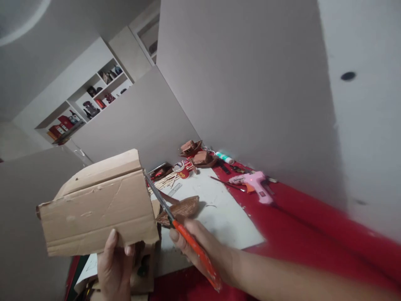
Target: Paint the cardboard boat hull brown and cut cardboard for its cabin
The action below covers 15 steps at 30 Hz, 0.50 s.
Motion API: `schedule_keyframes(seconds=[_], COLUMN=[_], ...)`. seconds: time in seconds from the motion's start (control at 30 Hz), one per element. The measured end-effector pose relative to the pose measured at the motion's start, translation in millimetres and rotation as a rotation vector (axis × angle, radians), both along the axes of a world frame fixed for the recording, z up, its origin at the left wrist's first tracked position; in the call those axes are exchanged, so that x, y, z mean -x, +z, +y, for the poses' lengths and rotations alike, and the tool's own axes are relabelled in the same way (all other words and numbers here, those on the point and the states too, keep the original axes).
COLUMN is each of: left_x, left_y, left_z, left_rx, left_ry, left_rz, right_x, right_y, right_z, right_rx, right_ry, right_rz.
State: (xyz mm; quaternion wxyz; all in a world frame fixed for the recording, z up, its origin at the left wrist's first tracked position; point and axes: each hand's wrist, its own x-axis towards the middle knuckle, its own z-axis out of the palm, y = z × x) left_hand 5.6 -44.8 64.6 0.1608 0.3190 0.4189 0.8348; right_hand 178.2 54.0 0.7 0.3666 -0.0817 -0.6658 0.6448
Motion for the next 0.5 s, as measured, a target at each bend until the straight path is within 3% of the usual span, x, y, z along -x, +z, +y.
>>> schedule_keyframes(seconds=[0.23, 0.33, 0.5], left_x=[12, 2, -17], left_y=[22.2, 18.6, 3.5], left_z=[11, 17, 27], left_rx=[-0.084, -0.083, -0.038], left_ry=[0.012, -0.034, -0.116], left_rz=[-0.004, -0.001, -0.002], right_x=[9, 12, 16], right_y=[-25.5, -32.6, -42.4], right_z=[1, 0, 2], right_rx=[-0.246, -0.344, -0.340], right_ry=[0.077, 0.063, -0.002], right_rz=[-0.015, -0.066, -0.097])
